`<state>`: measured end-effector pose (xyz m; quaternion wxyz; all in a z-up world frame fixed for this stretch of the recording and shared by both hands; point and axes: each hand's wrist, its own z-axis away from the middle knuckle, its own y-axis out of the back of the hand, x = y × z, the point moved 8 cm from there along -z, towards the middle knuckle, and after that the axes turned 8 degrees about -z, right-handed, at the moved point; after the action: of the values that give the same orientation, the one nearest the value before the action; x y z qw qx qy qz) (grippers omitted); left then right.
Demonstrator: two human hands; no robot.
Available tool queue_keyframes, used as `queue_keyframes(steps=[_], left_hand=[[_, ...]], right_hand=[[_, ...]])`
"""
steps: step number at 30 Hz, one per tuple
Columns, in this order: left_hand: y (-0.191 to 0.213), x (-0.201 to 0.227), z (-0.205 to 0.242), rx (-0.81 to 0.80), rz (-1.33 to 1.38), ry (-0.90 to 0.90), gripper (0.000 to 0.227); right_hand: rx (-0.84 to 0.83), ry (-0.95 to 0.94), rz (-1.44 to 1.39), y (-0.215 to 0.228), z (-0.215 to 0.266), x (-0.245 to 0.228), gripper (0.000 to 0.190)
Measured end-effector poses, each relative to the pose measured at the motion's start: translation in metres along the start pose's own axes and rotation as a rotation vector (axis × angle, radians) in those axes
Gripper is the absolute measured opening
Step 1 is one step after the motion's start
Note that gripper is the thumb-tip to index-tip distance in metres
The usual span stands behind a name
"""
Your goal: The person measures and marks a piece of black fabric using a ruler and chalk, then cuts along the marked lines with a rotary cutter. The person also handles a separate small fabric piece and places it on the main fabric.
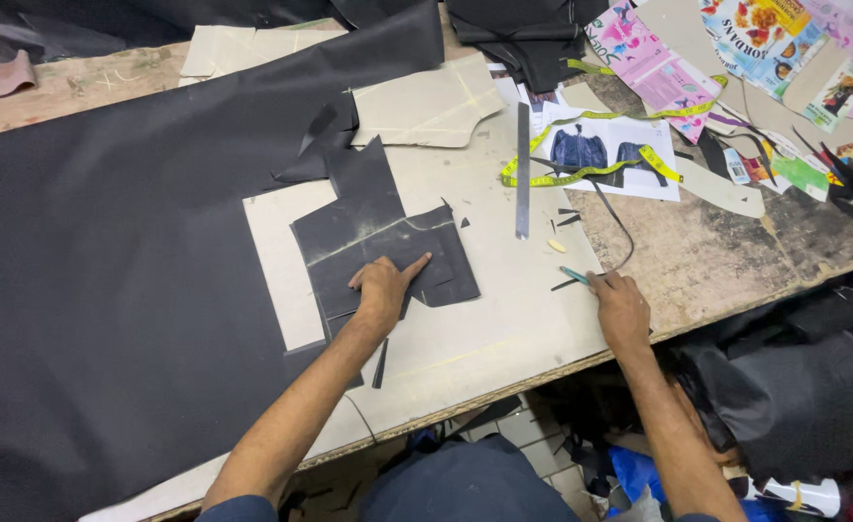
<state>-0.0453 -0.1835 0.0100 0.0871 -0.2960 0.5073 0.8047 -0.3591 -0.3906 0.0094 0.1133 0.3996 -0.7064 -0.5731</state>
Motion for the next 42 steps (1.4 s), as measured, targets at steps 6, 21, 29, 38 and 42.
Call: queue_keyframes(steps=[6, 21, 29, 38, 42], left_hand=[[0.007, 0.005, -0.002, 0.072, 0.036, 0.015, 0.111], [0.001, 0.02, -0.022, 0.137, 0.031, -0.051, 0.111], [0.011, 0.0, -0.021, 0.043, 0.141, -0.145, 0.133], [0.009, -0.004, -0.024, -0.001, 0.148, -0.192, 0.136], [0.006, -0.003, -0.035, 0.011, 0.207, -0.205, 0.122]], right_hand=[[-0.169, -0.152, -0.235, -0.003, -0.028, 0.026, 0.029], [-0.081, 0.197, -0.317, -0.061, -0.034, -0.212, 0.043], [-0.122, 0.123, -0.245, -0.088, -0.052, -0.207, 0.042], [-0.205, 0.073, -0.207, -0.085, -0.059, -0.221, 0.046], [-0.263, 0.062, -0.161, -0.086, -0.068, -0.223, 0.047]])
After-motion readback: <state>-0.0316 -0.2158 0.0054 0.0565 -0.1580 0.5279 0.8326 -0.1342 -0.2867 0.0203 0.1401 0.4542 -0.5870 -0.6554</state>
